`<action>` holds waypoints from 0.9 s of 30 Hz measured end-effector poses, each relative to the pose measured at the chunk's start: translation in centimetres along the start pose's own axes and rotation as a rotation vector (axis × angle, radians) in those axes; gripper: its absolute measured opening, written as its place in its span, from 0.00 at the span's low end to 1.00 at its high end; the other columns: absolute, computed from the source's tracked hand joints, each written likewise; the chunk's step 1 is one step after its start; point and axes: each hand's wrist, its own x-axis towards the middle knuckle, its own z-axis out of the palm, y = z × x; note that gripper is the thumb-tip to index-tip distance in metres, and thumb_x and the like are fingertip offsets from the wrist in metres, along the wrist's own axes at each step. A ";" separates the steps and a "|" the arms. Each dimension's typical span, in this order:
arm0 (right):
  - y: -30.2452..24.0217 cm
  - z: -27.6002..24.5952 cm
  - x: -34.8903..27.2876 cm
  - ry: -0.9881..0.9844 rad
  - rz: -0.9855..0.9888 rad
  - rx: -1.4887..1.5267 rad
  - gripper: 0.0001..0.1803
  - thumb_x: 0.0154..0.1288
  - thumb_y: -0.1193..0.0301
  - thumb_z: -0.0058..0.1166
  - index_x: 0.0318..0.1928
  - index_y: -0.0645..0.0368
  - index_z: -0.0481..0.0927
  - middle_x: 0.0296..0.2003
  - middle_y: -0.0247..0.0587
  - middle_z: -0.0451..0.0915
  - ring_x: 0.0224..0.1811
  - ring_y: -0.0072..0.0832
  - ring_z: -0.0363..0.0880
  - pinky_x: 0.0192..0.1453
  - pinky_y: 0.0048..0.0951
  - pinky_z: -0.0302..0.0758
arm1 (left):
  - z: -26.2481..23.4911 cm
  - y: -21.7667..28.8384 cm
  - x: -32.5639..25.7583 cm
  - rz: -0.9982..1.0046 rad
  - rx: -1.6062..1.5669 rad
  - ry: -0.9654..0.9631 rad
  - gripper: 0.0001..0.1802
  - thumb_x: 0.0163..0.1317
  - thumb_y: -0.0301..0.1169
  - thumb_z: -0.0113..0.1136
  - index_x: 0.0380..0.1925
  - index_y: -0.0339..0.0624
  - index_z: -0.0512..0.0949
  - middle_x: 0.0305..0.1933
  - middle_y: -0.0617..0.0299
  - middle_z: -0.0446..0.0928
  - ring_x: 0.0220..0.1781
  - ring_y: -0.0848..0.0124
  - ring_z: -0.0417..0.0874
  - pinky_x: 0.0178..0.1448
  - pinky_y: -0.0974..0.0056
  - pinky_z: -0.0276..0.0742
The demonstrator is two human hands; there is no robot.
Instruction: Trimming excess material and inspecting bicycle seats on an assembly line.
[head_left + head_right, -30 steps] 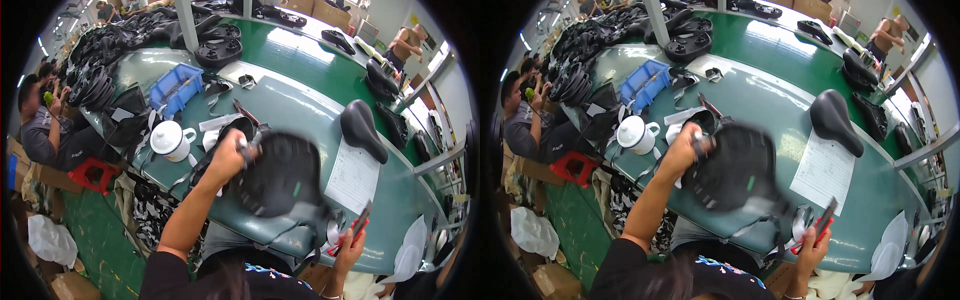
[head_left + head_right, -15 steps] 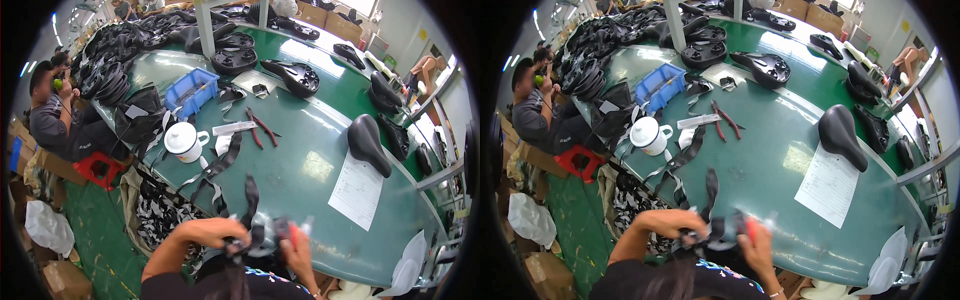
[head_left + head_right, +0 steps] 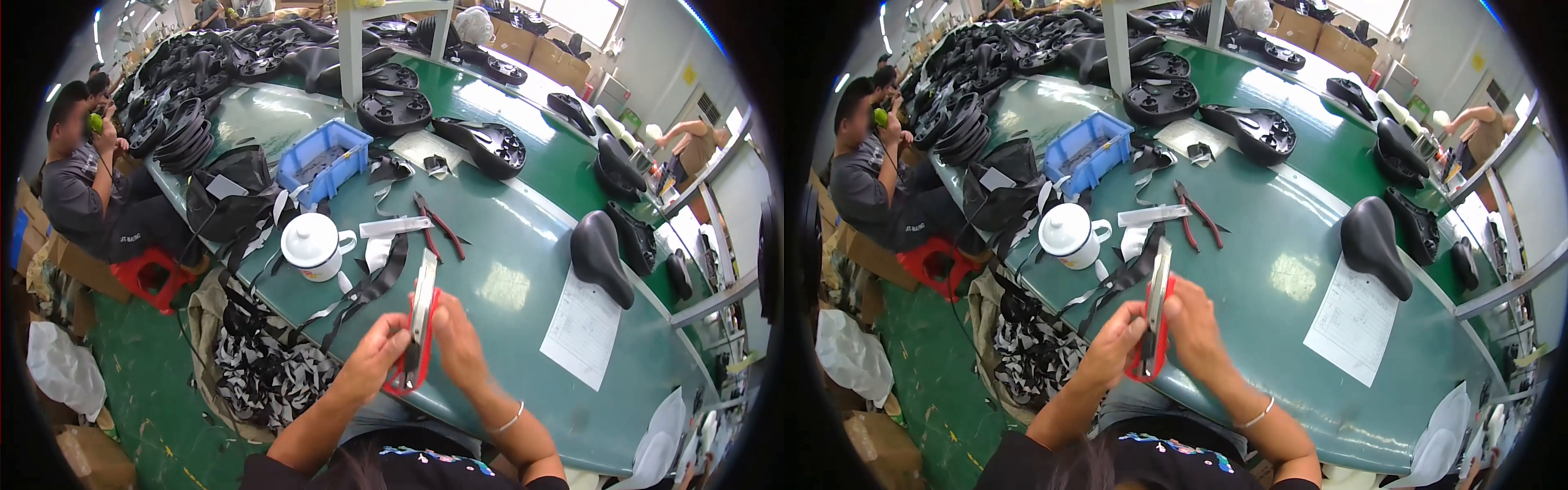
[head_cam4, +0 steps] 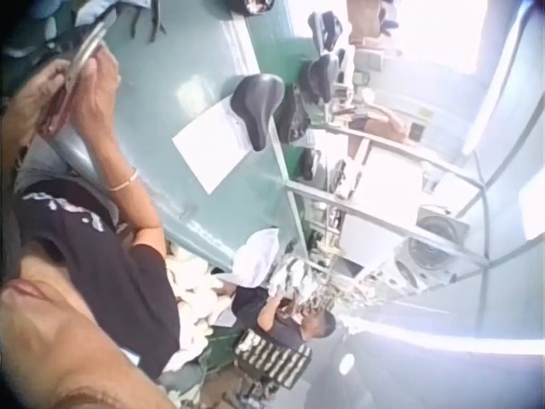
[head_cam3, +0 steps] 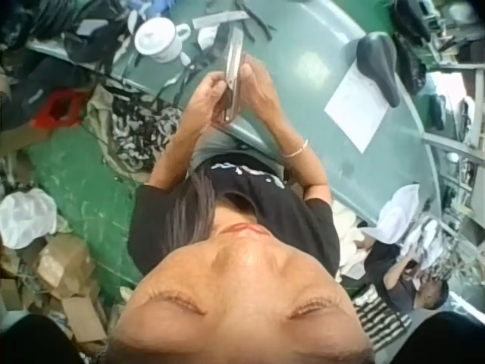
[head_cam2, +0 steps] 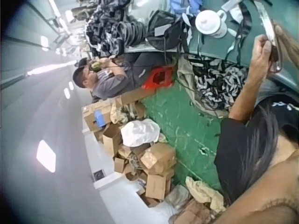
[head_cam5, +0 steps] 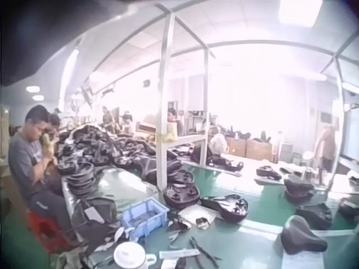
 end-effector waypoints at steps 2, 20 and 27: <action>1.5 -0.2 2.0 -0.003 0.018 -0.017 0.22 0.74 0.59 0.37 0.56 0.62 0.72 0.52 0.43 0.74 0.56 0.35 0.71 0.62 0.33 0.64 | 0.2 -0.3 2.1 0.031 -0.004 -0.013 0.21 0.71 0.35 0.46 0.59 0.38 0.61 0.47 0.62 0.69 0.45 0.78 0.74 0.50 0.68 0.73; 7.1 -10.8 6.3 0.124 0.557 -0.036 0.08 0.63 0.70 0.42 0.37 0.63 0.68 0.37 0.41 0.74 0.36 0.32 0.75 0.44 0.33 0.73 | -1.7 4.6 14.3 -0.124 0.207 0.054 0.21 0.70 0.45 0.46 0.55 0.44 0.62 0.37 0.58 0.72 0.36 0.68 0.81 0.36 0.62 0.80; 1.2 -8.6 -1.9 0.058 0.276 -0.289 0.09 0.62 0.72 0.55 0.37 0.64 0.71 0.34 0.44 0.75 0.39 0.31 0.76 0.41 0.30 0.71 | -1.0 3.4 6.1 -0.245 0.538 -0.284 0.30 0.66 0.45 0.55 0.58 0.35 0.60 0.32 0.63 0.69 0.27 0.75 0.75 0.34 0.70 0.71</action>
